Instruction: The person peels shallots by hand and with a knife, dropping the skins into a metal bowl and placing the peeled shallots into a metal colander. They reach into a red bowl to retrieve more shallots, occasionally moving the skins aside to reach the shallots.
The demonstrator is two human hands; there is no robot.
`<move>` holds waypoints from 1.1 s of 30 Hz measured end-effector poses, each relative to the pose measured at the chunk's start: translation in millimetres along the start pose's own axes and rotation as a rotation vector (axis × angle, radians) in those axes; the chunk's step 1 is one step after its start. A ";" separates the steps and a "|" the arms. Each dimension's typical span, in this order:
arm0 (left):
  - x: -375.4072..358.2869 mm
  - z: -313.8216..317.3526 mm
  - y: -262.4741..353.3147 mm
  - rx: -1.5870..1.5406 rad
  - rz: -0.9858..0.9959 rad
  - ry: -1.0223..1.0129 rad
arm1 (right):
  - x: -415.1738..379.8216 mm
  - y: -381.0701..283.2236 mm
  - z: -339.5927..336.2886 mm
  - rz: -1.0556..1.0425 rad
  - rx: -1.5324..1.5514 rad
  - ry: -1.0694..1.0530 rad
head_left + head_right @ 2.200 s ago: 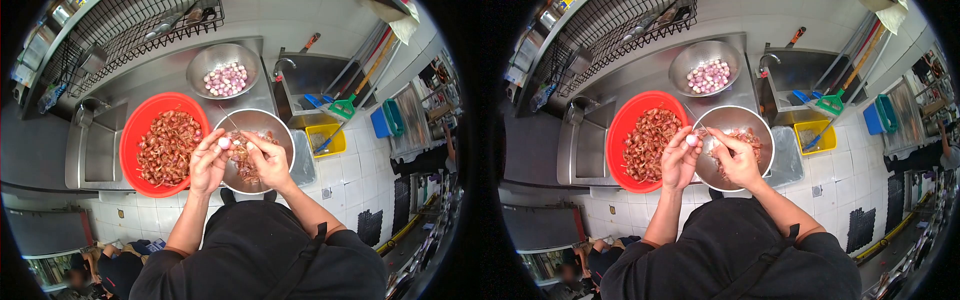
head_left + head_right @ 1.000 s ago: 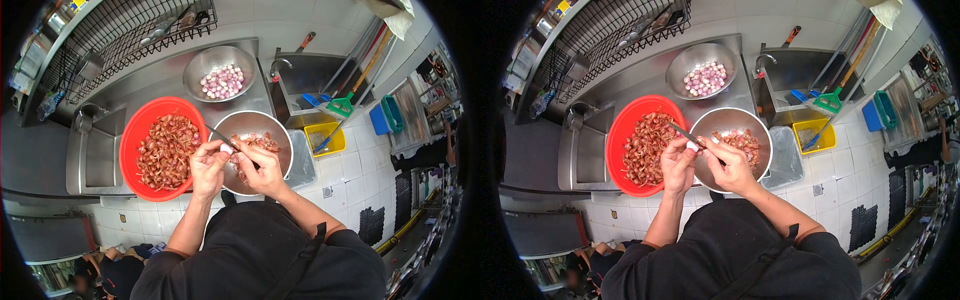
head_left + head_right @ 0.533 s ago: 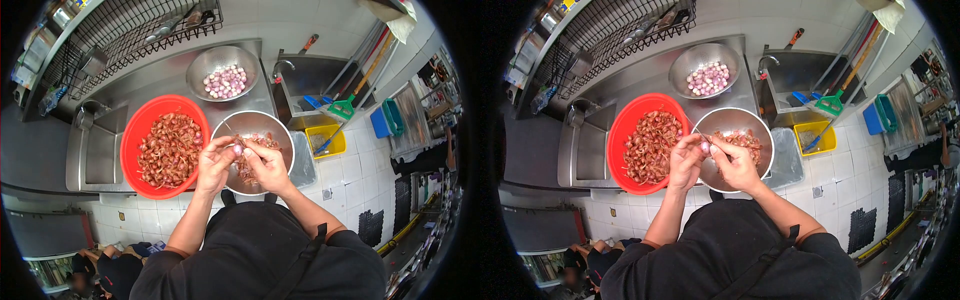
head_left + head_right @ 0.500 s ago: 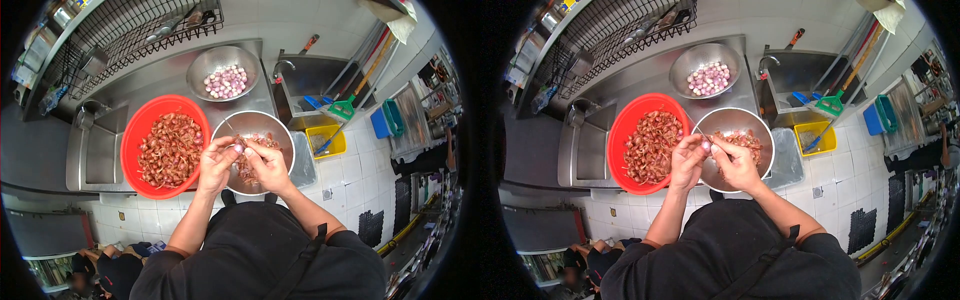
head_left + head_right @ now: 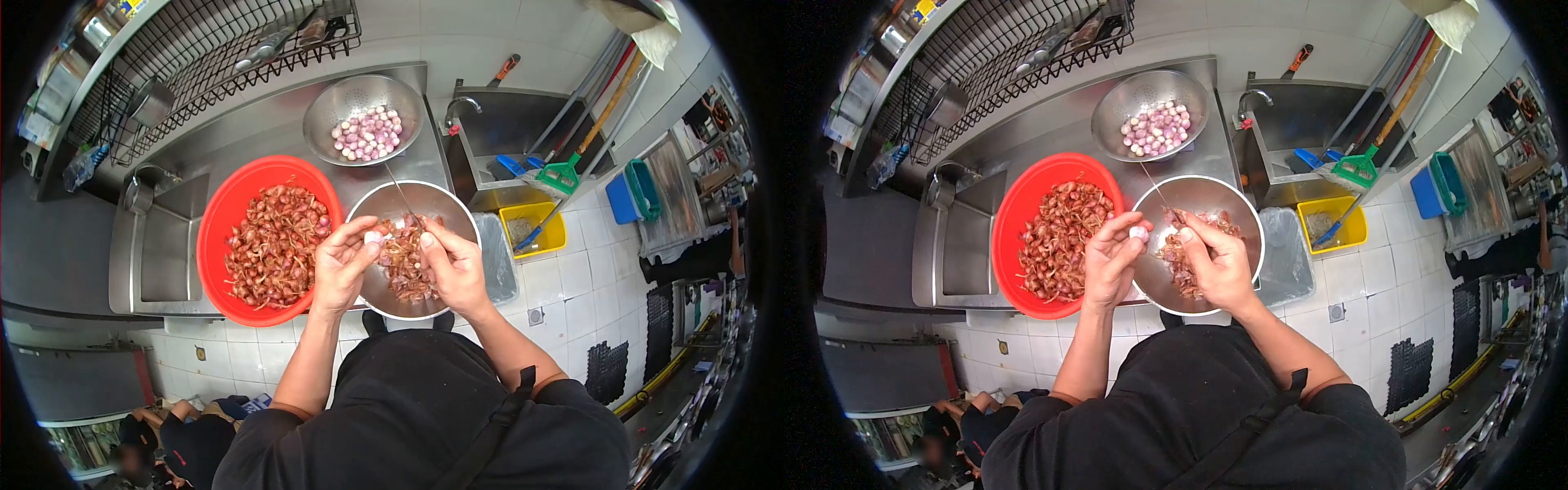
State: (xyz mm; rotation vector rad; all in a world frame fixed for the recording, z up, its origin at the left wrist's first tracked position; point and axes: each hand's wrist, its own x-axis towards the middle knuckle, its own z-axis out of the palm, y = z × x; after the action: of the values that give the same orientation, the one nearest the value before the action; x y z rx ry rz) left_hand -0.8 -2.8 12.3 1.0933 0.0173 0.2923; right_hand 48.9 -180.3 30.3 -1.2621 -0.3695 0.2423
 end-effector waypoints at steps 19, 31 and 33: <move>-2.5 -6.6 18.3 0.142 0.113 0.016 | -6.5 -22.1 11.9 -0.299 -0.312 -0.276; -3.3 -3.2 21.7 0.202 0.112 -0.023 | 0.2 -10.6 6.2 -0.214 -0.270 -0.196; -1.9 -2.6 22.0 0.124 0.069 0.006 | -0.7 -7.4 -2.4 0.253 -0.077 -0.024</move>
State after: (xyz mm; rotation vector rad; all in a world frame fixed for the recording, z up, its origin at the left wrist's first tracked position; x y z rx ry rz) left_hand -8.0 8.3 30.1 1.2178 0.0030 0.3606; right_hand 49.0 -184.8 36.6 -1.3836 -0.2405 0.4618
